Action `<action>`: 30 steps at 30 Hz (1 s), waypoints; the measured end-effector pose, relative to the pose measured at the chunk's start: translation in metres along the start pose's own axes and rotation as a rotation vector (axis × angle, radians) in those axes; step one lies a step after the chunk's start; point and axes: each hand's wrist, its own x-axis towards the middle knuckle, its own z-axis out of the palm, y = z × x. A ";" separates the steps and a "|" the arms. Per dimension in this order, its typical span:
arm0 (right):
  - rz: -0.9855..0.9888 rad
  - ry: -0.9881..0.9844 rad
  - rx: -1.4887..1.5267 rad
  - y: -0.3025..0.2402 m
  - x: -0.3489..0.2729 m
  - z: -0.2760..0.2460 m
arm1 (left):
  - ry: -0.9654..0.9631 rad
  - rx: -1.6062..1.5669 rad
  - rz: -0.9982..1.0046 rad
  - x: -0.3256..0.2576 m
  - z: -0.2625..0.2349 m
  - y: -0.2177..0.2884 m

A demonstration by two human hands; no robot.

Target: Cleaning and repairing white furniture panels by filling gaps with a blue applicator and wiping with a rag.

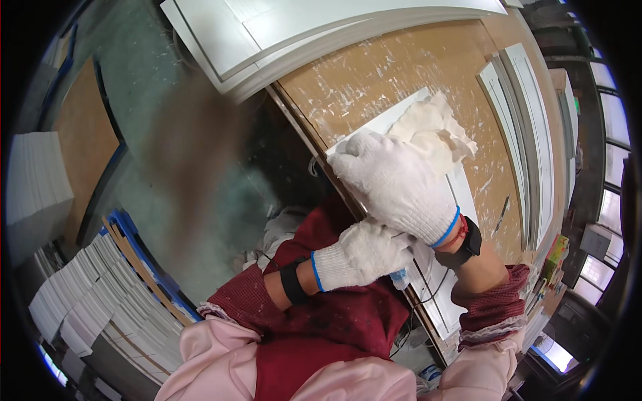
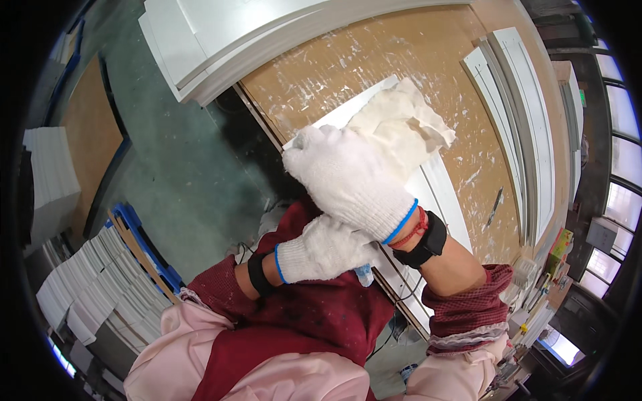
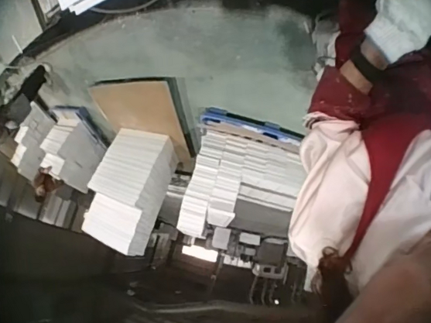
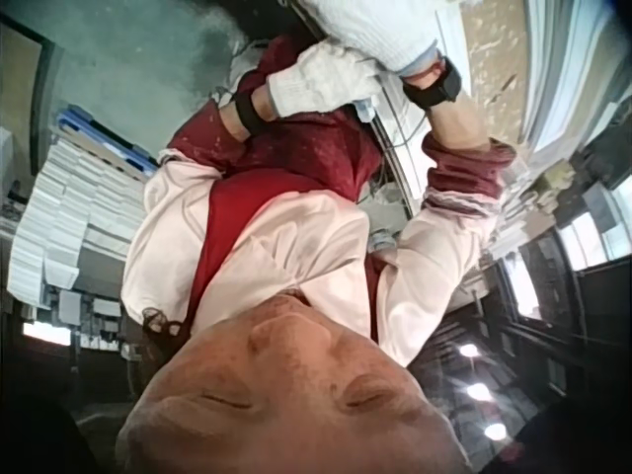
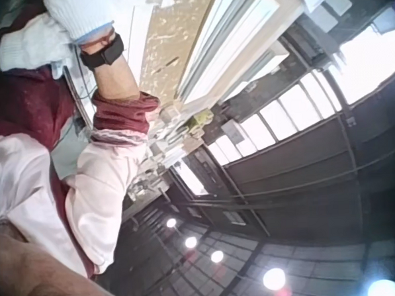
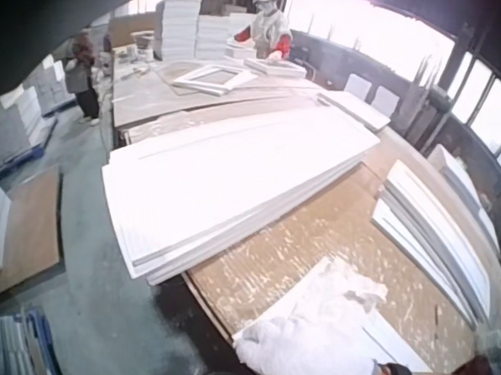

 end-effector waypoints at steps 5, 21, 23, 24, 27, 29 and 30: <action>0.032 0.035 -0.123 0.019 0.001 -0.012 | 0.070 0.070 0.172 0.007 -0.011 -0.011; 0.118 0.444 0.256 0.050 -0.027 -0.013 | 0.154 -0.001 0.225 0.019 -0.013 -0.008; 0.112 0.460 0.311 0.058 -0.043 -0.018 | 0.184 -0.001 0.223 0.017 -0.010 -0.008; 0.105 0.469 0.365 0.059 -0.049 -0.019 | 0.218 -0.007 0.216 0.016 -0.009 -0.008; 0.132 0.364 0.346 0.054 -0.058 -0.017 | 0.235 -0.044 0.214 0.016 -0.010 -0.008; 0.123 0.306 0.347 0.047 -0.056 -0.014 | 0.208 -0.044 0.220 0.017 -0.015 -0.009; 0.119 0.313 0.350 0.043 -0.054 -0.015 | 0.185 -0.048 0.220 0.018 -0.017 -0.009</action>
